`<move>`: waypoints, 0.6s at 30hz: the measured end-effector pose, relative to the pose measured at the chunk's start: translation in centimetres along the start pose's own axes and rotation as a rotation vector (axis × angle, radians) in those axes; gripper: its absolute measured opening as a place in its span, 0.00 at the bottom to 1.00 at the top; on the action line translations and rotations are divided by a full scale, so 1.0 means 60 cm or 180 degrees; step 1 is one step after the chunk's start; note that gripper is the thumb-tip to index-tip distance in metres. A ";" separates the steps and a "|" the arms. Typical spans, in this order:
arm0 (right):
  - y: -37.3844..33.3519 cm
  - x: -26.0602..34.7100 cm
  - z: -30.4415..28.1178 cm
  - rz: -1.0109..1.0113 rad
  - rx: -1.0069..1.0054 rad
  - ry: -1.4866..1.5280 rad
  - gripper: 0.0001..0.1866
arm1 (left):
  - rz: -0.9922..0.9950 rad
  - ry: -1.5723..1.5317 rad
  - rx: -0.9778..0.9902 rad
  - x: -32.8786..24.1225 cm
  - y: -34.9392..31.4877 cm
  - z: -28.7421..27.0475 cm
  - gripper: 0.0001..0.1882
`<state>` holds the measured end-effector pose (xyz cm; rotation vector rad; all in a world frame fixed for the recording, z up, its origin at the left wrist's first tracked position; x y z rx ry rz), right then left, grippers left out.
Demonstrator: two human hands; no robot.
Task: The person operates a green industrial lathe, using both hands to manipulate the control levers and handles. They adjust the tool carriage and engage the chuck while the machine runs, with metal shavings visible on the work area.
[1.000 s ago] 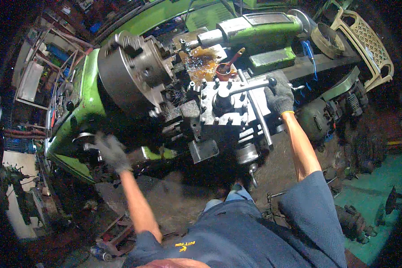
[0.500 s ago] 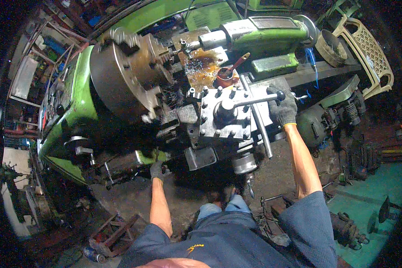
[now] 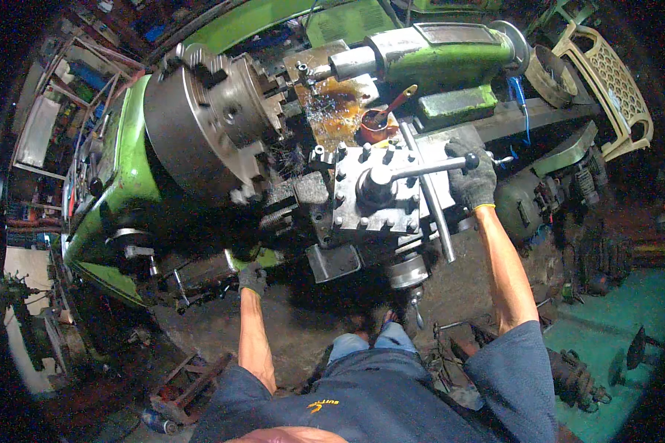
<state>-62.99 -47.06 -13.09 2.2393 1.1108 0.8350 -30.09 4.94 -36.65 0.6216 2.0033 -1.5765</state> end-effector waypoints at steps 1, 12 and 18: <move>-0.002 0.000 0.001 0.0067 0.0024 0.0007 0.14 | 0.0011 0.0069 0.0006 -0.003 -0.002 0.002 0.08; 0.013 0.007 0.008 -0.0163 0.0046 -0.0210 0.13 | 0.1684 0.1684 0.0573 0.062 0.119 -0.055 0.06; 0.001 -0.003 0.011 -0.0269 0.0184 -0.0576 0.11 | 0.1364 0.2876 0.0341 0.168 0.038 -0.066 0.03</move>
Point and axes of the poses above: each hand's wrist, its own y-axis towards the middle knuckle, its own z-axis out of the palm, x = y × z, the point moved 1 cm from there along y, towards the middle knuckle, and after that the axes turned 12 degrees about -x, right-handed, at the moved point
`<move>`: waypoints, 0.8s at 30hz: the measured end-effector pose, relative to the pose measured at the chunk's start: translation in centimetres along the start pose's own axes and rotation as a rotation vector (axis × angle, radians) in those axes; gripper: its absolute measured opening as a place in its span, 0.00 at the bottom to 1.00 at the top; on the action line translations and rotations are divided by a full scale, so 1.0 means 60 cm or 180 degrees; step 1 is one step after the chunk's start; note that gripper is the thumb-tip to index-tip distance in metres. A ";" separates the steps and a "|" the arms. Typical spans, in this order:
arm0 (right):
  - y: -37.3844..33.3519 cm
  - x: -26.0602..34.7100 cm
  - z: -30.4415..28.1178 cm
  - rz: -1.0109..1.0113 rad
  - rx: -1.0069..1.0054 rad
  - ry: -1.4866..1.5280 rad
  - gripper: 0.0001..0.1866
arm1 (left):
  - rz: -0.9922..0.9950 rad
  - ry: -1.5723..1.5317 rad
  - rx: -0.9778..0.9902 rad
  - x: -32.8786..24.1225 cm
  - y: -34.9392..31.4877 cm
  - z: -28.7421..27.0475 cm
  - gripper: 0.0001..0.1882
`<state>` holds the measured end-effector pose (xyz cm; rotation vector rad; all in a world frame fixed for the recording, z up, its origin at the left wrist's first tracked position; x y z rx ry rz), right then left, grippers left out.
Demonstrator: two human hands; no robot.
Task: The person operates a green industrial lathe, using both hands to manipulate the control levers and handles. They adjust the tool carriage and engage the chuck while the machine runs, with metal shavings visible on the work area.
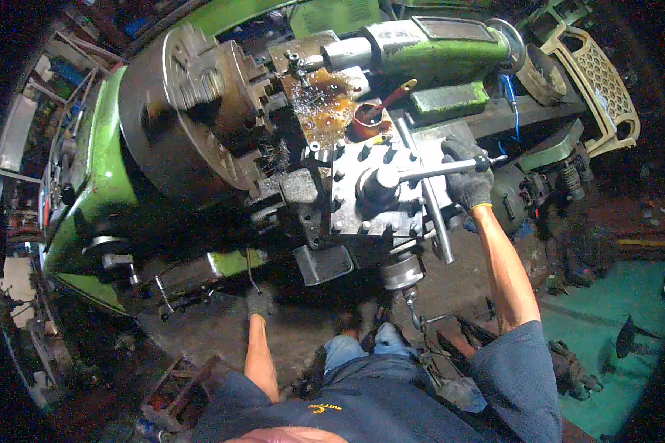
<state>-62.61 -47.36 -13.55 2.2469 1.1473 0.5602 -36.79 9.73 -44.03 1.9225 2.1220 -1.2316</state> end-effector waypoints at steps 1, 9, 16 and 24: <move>-0.005 -0.002 -0.004 0.0041 -0.0001 0.0039 0.11 | -0.0218 -0.0513 0.0034 0.009 -0.017 0.019 0.05; 0.009 0.007 0.002 -0.0015 -0.0136 0.0203 0.11 | -0.0426 -0.0832 -0.0141 0.164 0.048 0.136 0.21; -0.013 -0.005 -0.009 0.0082 -0.0174 0.0337 0.12 | -0.0526 -0.0294 0.0234 0.141 -0.122 0.070 0.29; 0.015 0.026 -0.011 0.0431 -0.0215 0.0895 0.15 | 0.1878 0.3064 0.0756 0.251 -0.260 0.096 0.10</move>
Point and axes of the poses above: each hand's wrist, its own y-axis towards the middle knuckle, its own z-axis out of the palm, x = y × z, the point moved 1 cm from there along y, towards the middle knuckle, and after that the axes turned 12 degrees about -x, right-handed, at the moved point
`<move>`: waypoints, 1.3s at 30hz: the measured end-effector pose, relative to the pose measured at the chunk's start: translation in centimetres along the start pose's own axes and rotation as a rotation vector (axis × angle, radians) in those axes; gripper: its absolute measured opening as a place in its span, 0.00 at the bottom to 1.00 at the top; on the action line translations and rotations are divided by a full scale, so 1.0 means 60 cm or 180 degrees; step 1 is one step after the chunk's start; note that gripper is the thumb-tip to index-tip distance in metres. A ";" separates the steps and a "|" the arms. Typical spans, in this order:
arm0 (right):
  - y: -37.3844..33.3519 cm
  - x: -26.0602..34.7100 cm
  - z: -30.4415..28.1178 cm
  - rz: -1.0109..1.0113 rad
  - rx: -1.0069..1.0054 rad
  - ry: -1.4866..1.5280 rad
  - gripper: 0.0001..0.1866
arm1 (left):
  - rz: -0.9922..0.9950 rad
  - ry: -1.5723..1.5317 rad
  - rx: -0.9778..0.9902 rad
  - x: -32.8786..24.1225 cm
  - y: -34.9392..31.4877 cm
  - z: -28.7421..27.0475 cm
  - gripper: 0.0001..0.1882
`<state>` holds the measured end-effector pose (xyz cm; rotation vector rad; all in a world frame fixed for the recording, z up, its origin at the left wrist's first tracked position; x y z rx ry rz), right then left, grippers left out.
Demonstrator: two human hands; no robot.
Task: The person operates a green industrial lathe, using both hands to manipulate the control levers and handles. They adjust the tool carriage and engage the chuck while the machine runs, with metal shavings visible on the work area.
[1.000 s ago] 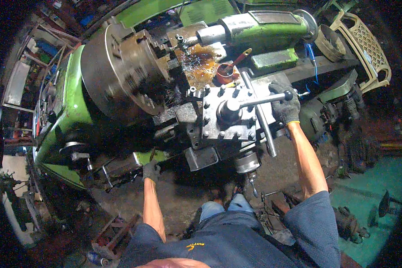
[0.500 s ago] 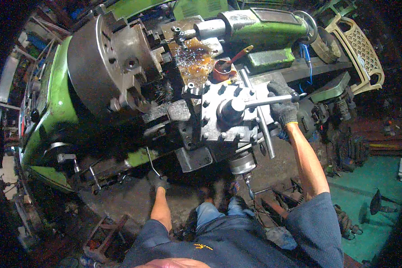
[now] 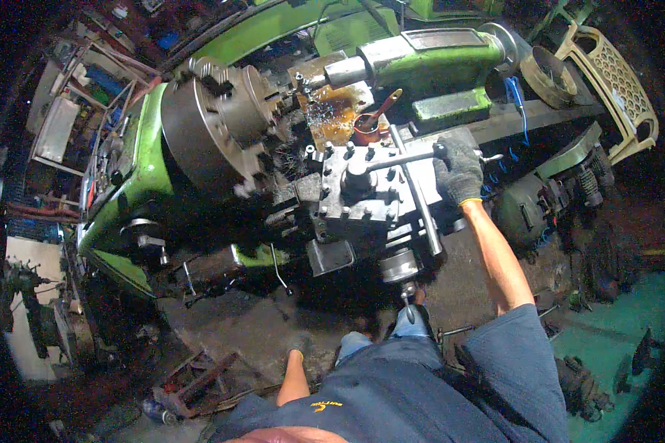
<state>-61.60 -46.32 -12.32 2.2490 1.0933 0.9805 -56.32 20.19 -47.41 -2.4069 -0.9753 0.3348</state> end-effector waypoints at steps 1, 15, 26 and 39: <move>-0.010 -0.028 -0.026 -0.0063 -0.0116 -0.0234 0.15 | 0.0352 0.0424 -0.0041 -0.003 0.027 -0.061 0.08; -0.014 -0.055 -0.025 -0.0458 -0.0143 -0.0378 0.12 | 0.0418 -0.2009 -0.5258 -0.434 0.083 -0.940 0.12; -0.025 -0.056 -0.021 -0.0477 0.0135 -0.0185 0.19 | 0.1384 -0.1021 -0.4687 -0.468 0.199 -0.983 0.07; -0.018 -0.052 -0.037 -0.0596 0.0084 -0.0121 0.19 | 0.0817 -0.0420 -0.4209 -0.475 0.184 -0.989 0.11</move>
Point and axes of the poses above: each hand's wrist, its own y-axis towards the middle knuckle, its own z-axis out of the palm, x = y × z, the point moved 1 cm from there along y, towards the middle knuckle, and after that the axes turned 12 degrees about -x, right-handed, at the moved point
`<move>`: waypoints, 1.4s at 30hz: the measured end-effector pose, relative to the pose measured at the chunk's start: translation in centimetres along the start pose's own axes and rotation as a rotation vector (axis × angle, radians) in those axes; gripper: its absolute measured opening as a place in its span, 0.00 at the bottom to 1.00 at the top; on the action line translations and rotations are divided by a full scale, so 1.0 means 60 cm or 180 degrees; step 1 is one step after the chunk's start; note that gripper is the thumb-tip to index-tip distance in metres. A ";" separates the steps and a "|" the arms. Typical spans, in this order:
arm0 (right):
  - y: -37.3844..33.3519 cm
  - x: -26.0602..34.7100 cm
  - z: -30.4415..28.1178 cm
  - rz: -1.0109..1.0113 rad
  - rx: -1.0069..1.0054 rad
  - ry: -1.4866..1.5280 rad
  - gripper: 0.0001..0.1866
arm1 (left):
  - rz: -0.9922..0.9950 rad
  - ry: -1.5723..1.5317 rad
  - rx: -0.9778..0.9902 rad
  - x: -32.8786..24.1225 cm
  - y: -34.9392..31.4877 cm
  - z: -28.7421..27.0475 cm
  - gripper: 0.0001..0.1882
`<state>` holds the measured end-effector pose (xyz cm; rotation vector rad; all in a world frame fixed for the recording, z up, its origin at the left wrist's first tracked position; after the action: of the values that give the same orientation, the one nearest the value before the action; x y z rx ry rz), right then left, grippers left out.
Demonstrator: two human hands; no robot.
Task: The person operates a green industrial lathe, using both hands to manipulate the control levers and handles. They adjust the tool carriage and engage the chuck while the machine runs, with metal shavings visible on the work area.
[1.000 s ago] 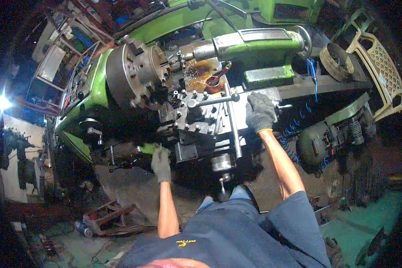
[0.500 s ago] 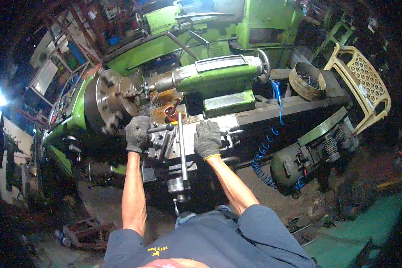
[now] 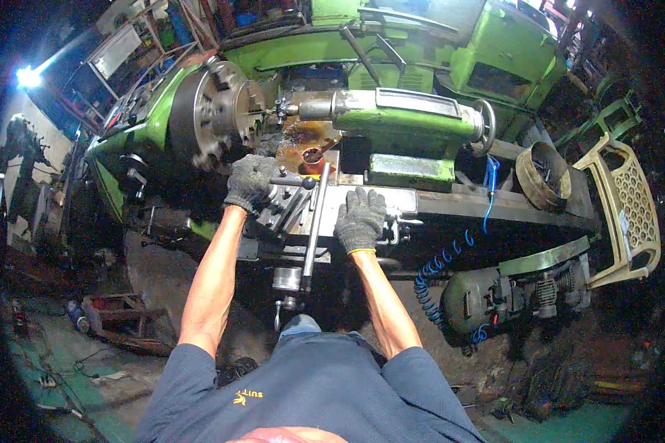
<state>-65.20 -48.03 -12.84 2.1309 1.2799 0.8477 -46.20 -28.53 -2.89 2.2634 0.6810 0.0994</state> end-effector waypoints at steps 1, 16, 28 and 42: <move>0.001 0.001 0.000 -0.0006 0.0005 -0.0004 0.19 | 0.0046 0.0026 -0.0003 0.001 0.001 0.001 0.10; -0.004 0.000 0.007 0.0018 0.0227 0.0030 0.21 | -0.0454 -0.0370 -0.0257 -0.011 0.004 -0.001 0.12; -0.003 0.001 0.004 -0.0064 -0.0018 0.0183 0.20 | -0.0088 -0.0120 -0.0238 0.010 -0.006 0.020 0.10; -0.002 0.001 0.001 0.0088 0.0046 0.0089 0.19 | -0.0267 -0.0181 -0.0061 0.016 -0.008 0.031 0.14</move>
<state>-65.20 -47.92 -12.92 2.1600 1.2771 0.8851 -45.08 -28.96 -4.67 2.2074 0.7405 0.0011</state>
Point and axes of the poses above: each hand's wrist, its own y-axis towards the middle knuckle, its own z-axis out of the palm, x = y × z, the point moved 1 cm from there along y, towards the middle knuckle, and after that the axes turned 12 degrees about -x, right-handed, at the moved point
